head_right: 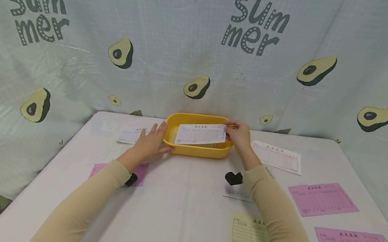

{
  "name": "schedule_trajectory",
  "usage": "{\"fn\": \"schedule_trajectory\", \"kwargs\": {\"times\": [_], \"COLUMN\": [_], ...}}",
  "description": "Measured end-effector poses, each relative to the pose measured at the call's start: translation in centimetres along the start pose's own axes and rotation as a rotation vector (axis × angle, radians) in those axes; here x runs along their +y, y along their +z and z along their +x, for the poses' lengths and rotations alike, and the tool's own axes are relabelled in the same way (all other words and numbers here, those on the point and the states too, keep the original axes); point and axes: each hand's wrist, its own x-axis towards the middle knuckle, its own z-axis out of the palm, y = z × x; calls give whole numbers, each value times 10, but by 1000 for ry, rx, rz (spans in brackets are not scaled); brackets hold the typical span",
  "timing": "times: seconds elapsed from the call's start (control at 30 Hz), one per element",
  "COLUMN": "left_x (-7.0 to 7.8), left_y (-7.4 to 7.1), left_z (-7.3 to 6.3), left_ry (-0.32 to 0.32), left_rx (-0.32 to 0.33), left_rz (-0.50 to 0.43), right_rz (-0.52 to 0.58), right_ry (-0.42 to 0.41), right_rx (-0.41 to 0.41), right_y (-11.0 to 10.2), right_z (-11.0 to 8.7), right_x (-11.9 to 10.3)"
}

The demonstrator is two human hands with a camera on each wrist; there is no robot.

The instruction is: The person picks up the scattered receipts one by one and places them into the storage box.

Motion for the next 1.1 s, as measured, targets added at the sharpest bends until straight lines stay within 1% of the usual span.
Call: {"fn": "schedule_trajectory", "kwargs": {"times": [0.1,0.27,0.43,0.67,0.83,1.1], "left_x": [0,1,2,0,0,0], "left_y": [0,1,3,4,5,2], "left_z": [0,-1,-1,0,0,-2], "left_ry": [-2,0,4,7,12,18], "left_rx": [0,7,8,14,19,27], "left_rz": [0,2,2,2,1,-3], "right_rz": [-49,-75,-112,-182,-219,-364], "right_ry": [-20,-55,-69,-129,-157,-219], "right_rx": [6,3,8,2,20,42], "right_y": [5,13,19,27,32,34], "right_z": [3,6,6,5,4,5], "right_x": [1,3,3,0,0,-1]}}
